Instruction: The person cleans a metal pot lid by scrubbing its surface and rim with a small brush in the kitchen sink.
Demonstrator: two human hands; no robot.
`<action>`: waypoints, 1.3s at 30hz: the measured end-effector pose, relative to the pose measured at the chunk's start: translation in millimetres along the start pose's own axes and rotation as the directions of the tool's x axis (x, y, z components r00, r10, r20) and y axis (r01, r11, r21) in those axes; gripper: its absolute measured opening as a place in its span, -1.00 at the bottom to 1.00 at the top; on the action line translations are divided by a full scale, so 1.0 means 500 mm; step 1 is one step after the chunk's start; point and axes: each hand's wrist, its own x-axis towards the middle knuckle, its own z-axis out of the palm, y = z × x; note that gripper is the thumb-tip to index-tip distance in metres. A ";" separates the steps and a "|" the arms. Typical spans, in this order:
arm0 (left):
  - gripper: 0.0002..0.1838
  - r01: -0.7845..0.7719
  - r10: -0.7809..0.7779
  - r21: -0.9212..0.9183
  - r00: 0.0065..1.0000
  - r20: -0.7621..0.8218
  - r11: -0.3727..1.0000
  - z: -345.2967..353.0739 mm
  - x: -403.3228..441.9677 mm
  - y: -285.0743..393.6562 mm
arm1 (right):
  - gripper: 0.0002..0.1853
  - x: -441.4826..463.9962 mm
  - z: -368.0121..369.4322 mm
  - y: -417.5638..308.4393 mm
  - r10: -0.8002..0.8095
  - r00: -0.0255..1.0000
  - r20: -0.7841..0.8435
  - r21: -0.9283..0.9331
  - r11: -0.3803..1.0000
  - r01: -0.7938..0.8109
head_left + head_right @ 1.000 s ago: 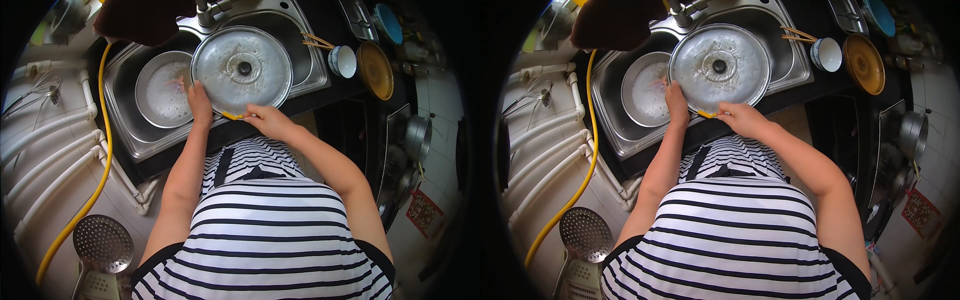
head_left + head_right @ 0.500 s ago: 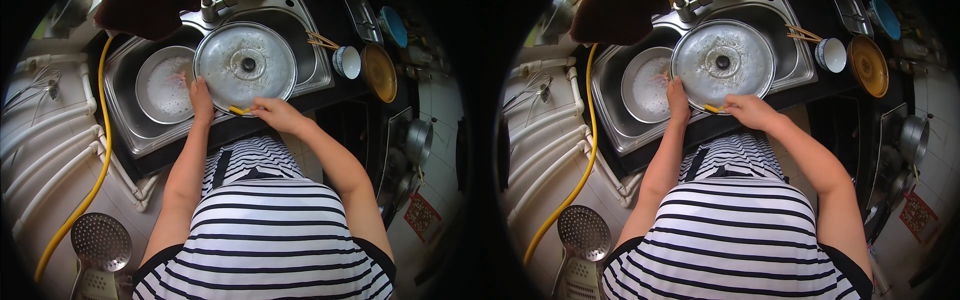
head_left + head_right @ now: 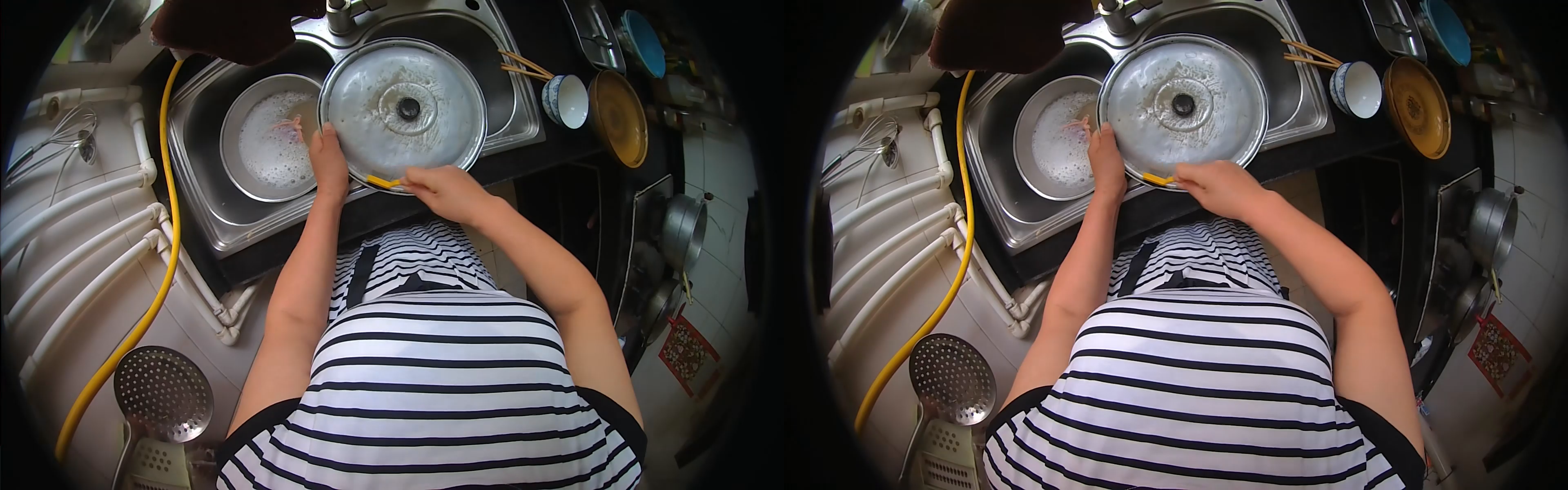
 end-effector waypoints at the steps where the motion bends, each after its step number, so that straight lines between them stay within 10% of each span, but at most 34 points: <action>1: -0.61 -0.009 0.009 0.024 1.000 -0.010 1.000 0.003 -0.002 0.006 | -0.86 -0.007 -0.008 0.006 0.000 1.000 0.001 -0.004 1.000 0.000; 18: -0.60 -0.020 0.020 0.041 1.000 0.005 0.999 0.002 -0.007 0.014 | -0.86 -0.026 -0.022 0.000 0.064 0.994 0.089 -0.113 0.992 -0.054; 23: -0.60 0.016 -0.017 0.068 1.000 0.006 0.998 0.002 -0.007 0.016 | -0.88 0.046 0.050 -0.025 -0.046 0.993 -0.106 -0.079 0.996 0.038; 29: -0.60 -0.007 0.009 0.107 1.000 -0.019 0.994 0.005 -0.006 0.011 | -0.87 -0.040 -0.033 -0.007 0.049 0.995 0.092 -0.157 0.987 -0.034; 39: -0.61 0.074 -0.074 -0.004 0.996 -0.055 0.997 -0.017 -0.012 0.014 | -0.84 0.033 0.054 -0.039 0.010 0.988 -0.153 -0.058 0.998 -0.019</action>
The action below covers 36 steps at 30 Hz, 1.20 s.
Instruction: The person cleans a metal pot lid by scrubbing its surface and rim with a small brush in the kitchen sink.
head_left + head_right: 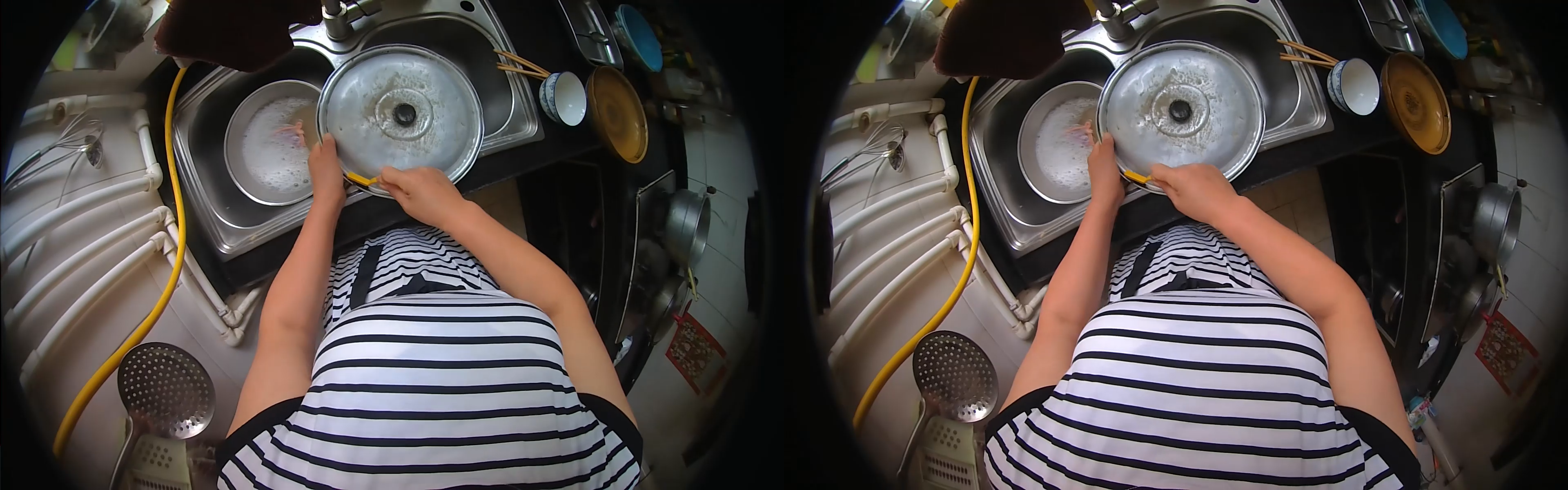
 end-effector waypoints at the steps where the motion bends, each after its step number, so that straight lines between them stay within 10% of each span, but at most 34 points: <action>1: -0.59 0.145 -0.140 -0.068 0.987 0.077 0.987 -0.018 0.011 -0.002 | -0.84 -0.005 -0.008 0.004 0.011 0.999 0.045 -0.006 1.000 -0.010; 9: -0.37 0.392 -0.335 -0.175 0.899 0.282 0.903 0.014 0.100 0.066 | -0.88 -0.013 -0.022 0.006 -0.009 0.996 0.092 -0.037 0.999 0.013; 18: -0.40 -0.143 0.105 0.301 0.985 0.140 0.943 0.023 0.073 0.038 | -0.88 -0.057 -0.052 0.027 0.002 0.990 0.139 -0.003 1.000 -0.002; 24: -0.44 -0.180 0.163 0.252 0.983 0.086 0.951 0.026 0.048 0.040 | -0.84 -0.013 0.026 0.012 0.054 0.997 -0.048 0.169 0.985 -0.045; 33: -0.47 -0.145 0.130 0.163 0.986 0.100 0.976 0.029 0.047 0.026 | -0.83 -0.054 -0.056 0.035 0.074 0.975 0.209 -0.003 0.997 -0.075; 36: -0.47 -0.085 0.058 0.219 0.991 0.124 0.972 0.027 0.057 0.017 | -0.84 -0.017 0.020 0.016 -0.022 1.000 0.009 0.130 0.991 0.021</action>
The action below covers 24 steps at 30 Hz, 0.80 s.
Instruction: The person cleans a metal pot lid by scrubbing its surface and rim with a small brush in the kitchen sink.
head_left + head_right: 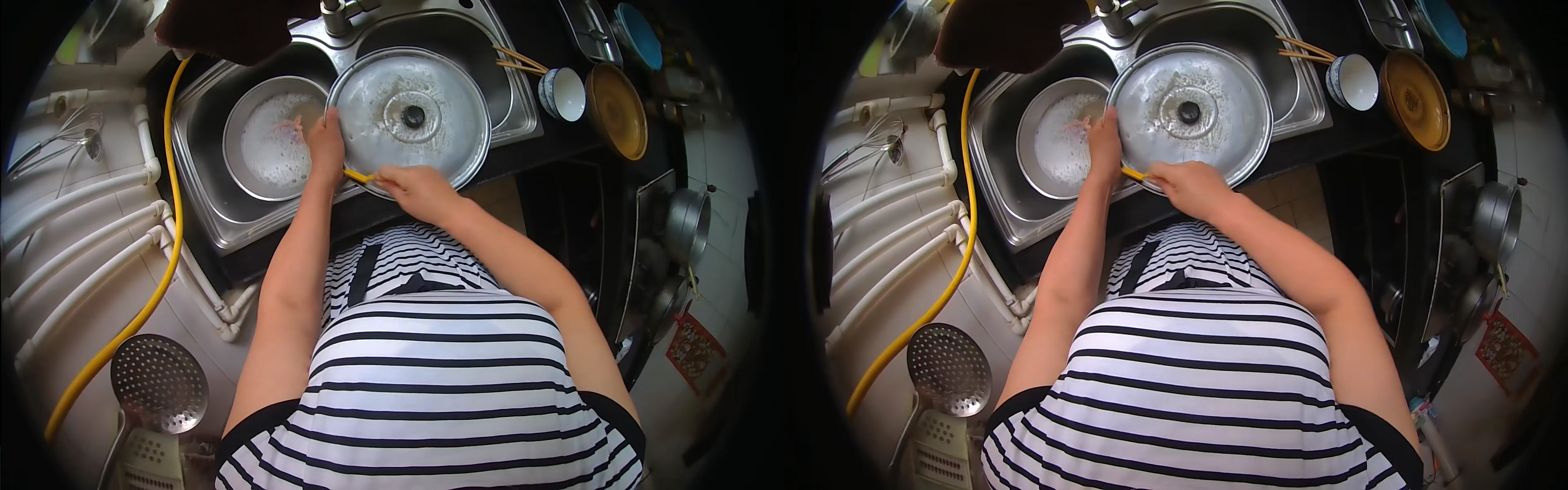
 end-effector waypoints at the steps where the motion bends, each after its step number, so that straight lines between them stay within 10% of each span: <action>1: -0.47 -0.005 0.005 0.027 1.000 0.001 1.000 -0.002 -0.003 0.002 | -0.84 0.008 0.013 -0.004 0.007 1.000 -0.024 0.009 1.000 -0.007; 7: -0.47 -0.012 0.012 -0.006 1.000 -0.002 1.000 -0.004 -0.014 0.013 | -0.83 -0.041 -0.101 0.016 0.119 0.950 0.287 -0.138 0.987 -0.082; 16: -0.48 0.016 -0.017 -0.086 1.000 -0.009 0.996 -0.006 -0.001 -0.015 | -0.87 -0.009 -0.005 0.010 0.015 0.999 0.033 -0.053 0.998 -0.014; 24: -0.48 -0.032 0.031 -0.069 0.999 -0.018 0.997 -0.004 -0.009 -0.017 | -0.85 -0.066 -0.128 0.027 0.110 0.950 0.293 -0.176 0.983 -0.059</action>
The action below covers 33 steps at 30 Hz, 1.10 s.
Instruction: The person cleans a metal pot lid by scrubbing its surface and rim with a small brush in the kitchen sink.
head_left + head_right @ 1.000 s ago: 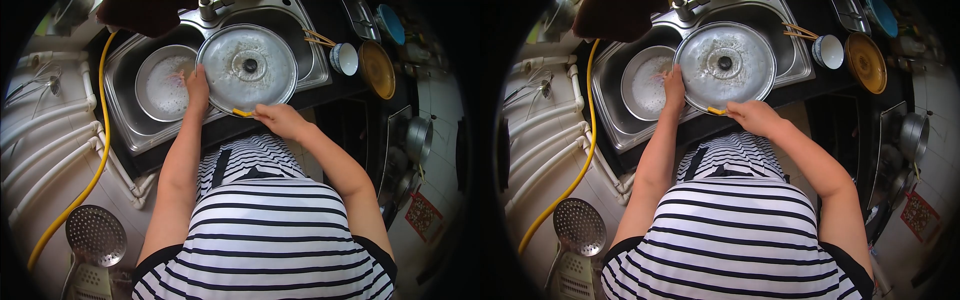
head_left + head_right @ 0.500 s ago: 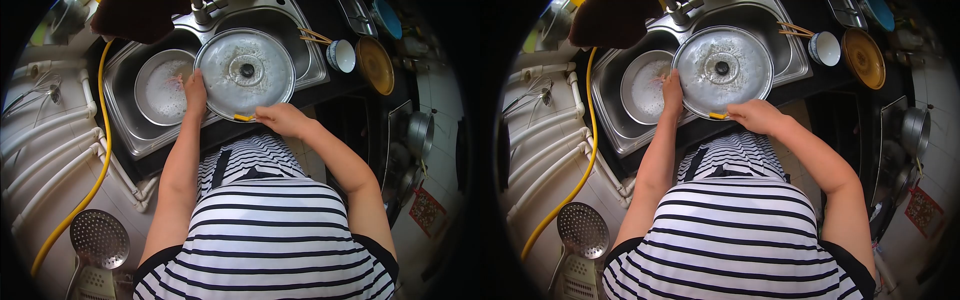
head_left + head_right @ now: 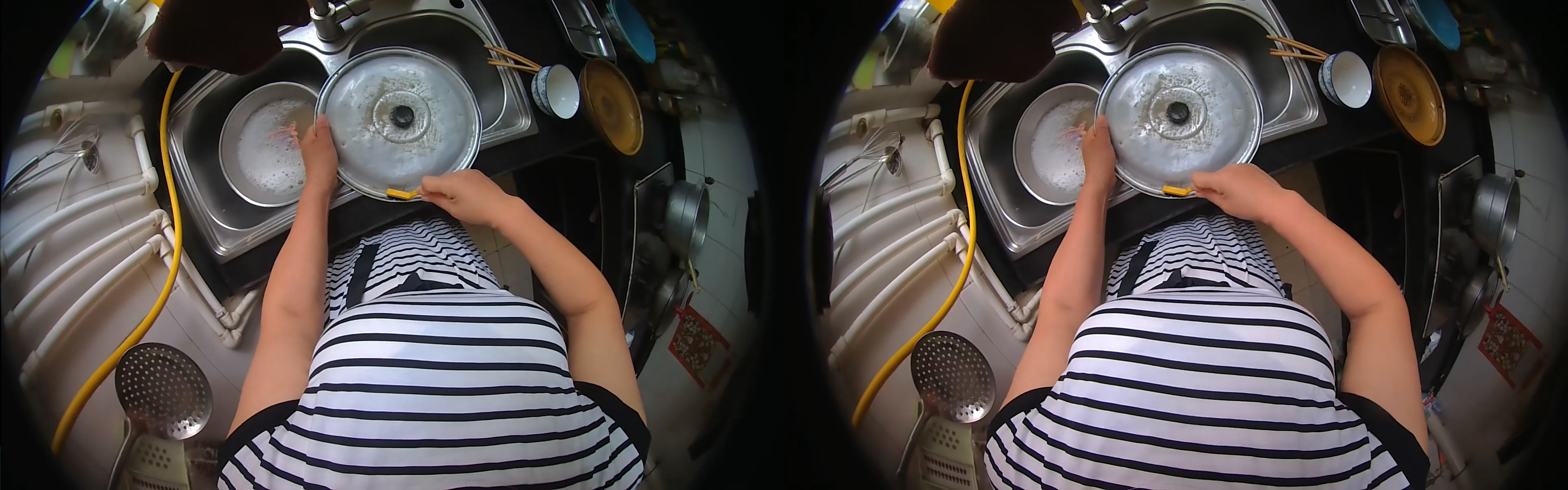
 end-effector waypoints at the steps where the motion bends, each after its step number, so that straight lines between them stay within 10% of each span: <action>1: -0.49 -0.009 0.009 0.004 1.000 -0.002 1.000 0.001 -0.003 0.006 | -0.85 0.001 0.002 0.000 -0.019 0.999 -0.027 0.005 1.000 0.019; 8: -0.50 0.012 -0.013 0.017 1.000 0.021 1.000 0.000 -0.004 -0.001 | -0.85 0.095 0.094 -0.066 -0.020 0.958 -0.286 0.056 0.998 0.038; 13: -0.51 -0.020 0.020 0.055 1.000 0.002 0.998 0.004 -0.015 0.020 | -0.82 0.015 0.012 -0.028 -0.055 0.997 -0.061 -0.007 0.999 0.054; 22: -0.52 0.017 -0.017 0.005 1.000 0.007 1.000 0.002 -0.010 0.007 | -0.87 0.078 0.095 -0.059 -0.057 0.954 -0.294 0.038 0.997 0.072; 33: -0.50 -0.019 0.019 0.045 1.000 0.005 0.999 0.008 -0.011 0.002 | -0.85 0.017 0.049 -0.030 -0.025 0.990 -0.139 0.012 1.000 0.027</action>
